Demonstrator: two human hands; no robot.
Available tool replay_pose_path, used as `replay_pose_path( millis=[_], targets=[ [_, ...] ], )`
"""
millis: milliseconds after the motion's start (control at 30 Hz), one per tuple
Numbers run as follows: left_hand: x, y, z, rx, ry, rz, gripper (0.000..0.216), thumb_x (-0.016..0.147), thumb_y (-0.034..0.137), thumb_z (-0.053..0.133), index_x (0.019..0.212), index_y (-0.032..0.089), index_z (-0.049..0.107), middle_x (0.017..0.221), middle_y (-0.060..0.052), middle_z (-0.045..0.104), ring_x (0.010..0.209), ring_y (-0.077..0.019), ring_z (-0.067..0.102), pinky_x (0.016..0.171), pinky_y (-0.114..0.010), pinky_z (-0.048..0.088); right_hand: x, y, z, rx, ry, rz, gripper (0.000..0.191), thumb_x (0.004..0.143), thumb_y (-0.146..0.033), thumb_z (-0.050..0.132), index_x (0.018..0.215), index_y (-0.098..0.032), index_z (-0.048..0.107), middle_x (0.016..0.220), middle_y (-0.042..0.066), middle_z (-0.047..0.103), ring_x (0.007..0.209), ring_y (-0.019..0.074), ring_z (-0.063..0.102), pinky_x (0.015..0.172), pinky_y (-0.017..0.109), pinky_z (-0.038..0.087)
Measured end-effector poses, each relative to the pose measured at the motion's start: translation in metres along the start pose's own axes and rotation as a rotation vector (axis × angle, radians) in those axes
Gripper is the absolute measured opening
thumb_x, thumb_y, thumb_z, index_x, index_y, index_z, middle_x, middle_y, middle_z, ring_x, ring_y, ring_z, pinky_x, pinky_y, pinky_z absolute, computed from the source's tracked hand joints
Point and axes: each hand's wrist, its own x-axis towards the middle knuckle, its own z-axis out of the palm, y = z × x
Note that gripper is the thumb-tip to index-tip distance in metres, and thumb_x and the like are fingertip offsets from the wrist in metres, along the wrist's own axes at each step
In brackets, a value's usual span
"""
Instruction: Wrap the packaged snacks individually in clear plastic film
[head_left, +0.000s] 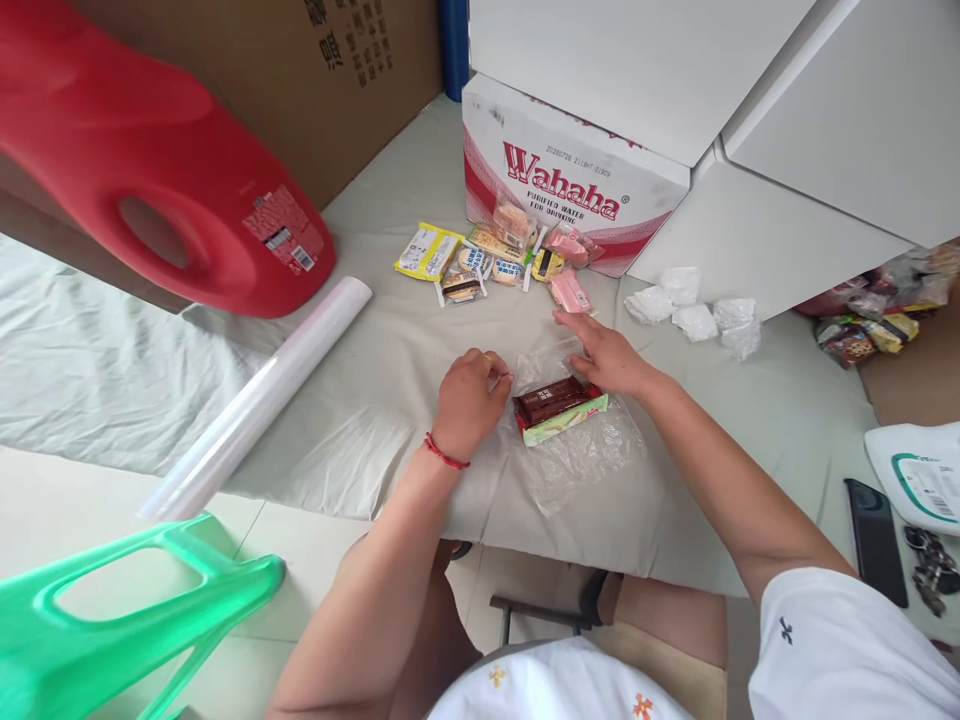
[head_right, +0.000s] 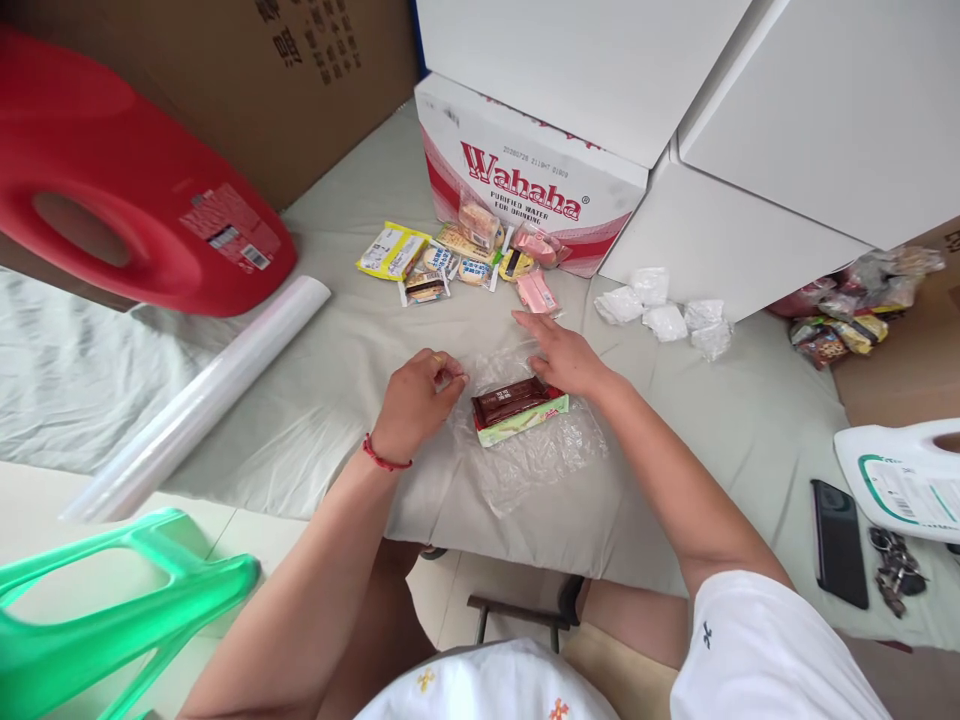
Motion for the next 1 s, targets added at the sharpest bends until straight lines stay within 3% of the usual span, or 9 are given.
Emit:
replay_pose_path(
  millis=[133, 200, 300, 400, 533, 767, 900, 1000],
  targets=[
    [-0.007, -0.003, -0.005, -0.199, 0.06, 0.134, 0.009, 0.087, 0.021, 0.057, 0.083, 0.019, 0.065, 0.084, -0.002, 0.062, 0.077, -0.0159, 0.06, 0.075, -0.03, 0.048, 0.005, -0.004, -0.001, -0.076, -0.079, -0.007, 0.035, 0.088, -0.016, 0.059, 0.121, -0.022, 0.068, 0.104, 0.006, 0.072, 0.091, 0.0232, 0.067, 0.079, 0.033, 0.048],
    [-0.013, -0.005, -0.009, -0.228, 0.035, 0.195, 0.01, 0.087, 0.019, 0.056, 0.083, 0.019, 0.065, 0.082, -0.001, 0.061, 0.074, -0.0143, 0.059, 0.071, -0.028, 0.047, -0.004, -0.007, -0.006, -0.087, -0.03, -0.01, 0.02, 0.09, -0.018, 0.059, 0.106, -0.022, 0.072, 0.097, 0.004, 0.07, 0.084, 0.02, 0.066, 0.072, 0.029, 0.044],
    [-0.023, -0.008, -0.014, -0.2, -0.008, 0.272, 0.012, 0.087, 0.018, 0.055, 0.092, 0.019, 0.066, 0.084, -0.001, 0.063, 0.072, -0.0133, 0.059, 0.069, -0.027, 0.046, -0.026, -0.012, -0.013, -0.097, 0.06, -0.016, 0.012, 0.091, -0.018, 0.061, 0.098, -0.023, 0.07, 0.094, 0.002, 0.068, 0.079, 0.0168, 0.064, 0.066, 0.027, 0.04],
    [-0.032, -0.012, -0.017, -0.145, -0.095, 0.366, 0.018, 0.09, 0.016, 0.051, 0.099, 0.019, 0.067, 0.089, -0.002, 0.065, 0.075, -0.0134, 0.061, 0.071, -0.027, 0.047, -0.047, -0.017, -0.015, -0.122, 0.079, -0.045, 0.014, 0.092, -0.014, 0.057, 0.093, -0.023, 0.068, 0.092, 0.002, 0.066, 0.075, 0.0149, 0.06, 0.063, 0.026, 0.038],
    [-0.039, -0.014, -0.017, -0.058, -0.278, 0.497, 0.023, 0.089, 0.009, 0.047, 0.095, 0.02, 0.066, 0.094, -0.002, 0.068, 0.082, -0.014, 0.065, 0.071, -0.026, 0.046, -0.066, -0.02, -0.01, -0.11, 0.085, -0.104, 0.019, 0.096, -0.013, 0.052, 0.094, -0.023, 0.067, 0.097, 0.003, 0.067, 0.079, 0.0145, 0.061, 0.063, 0.025, 0.039],
    [-0.041, 0.0, -0.016, 0.144, -0.37, 0.501, 0.022, 0.076, 0.006, 0.049, 0.088, 0.021, 0.062, 0.09, -0.001, 0.068, 0.073, -0.0149, 0.062, 0.063, -0.028, 0.04, -0.081, -0.012, -0.001, -0.075, 0.129, -0.152, 0.021, 0.095, -0.011, 0.052, 0.099, -0.024, 0.069, 0.099, 0.003, 0.069, 0.078, 0.0141, 0.062, 0.064, 0.026, 0.043],
    [-0.042, 0.009, -0.01, 0.251, -0.39, 0.474, 0.007, 0.087, 0.024, 0.056, 0.085, 0.021, 0.06, 0.089, -0.002, 0.067, 0.075, -0.0171, 0.063, 0.059, -0.03, 0.036, -0.084, -0.01, 0.005, -0.043, 0.122, -0.165, 0.023, 0.096, -0.01, 0.051, 0.098, -0.024, 0.07, 0.099, 0.004, 0.068, 0.08, 0.0149, 0.063, 0.066, 0.026, 0.046],
    [-0.041, 0.012, -0.002, 0.354, -0.398, 0.421, 0.027, 0.098, 0.039, 0.049, 0.083, 0.02, 0.061, 0.092, -0.003, 0.069, 0.076, -0.018, 0.064, 0.055, -0.03, 0.031, -0.086, -0.009, 0.007, -0.013, 0.11, -0.192, 0.025, 0.096, -0.01, 0.049, 0.1, -0.024, 0.07, 0.101, 0.006, 0.068, 0.087, 0.0175, 0.065, 0.07, 0.029, 0.05]
  ],
)
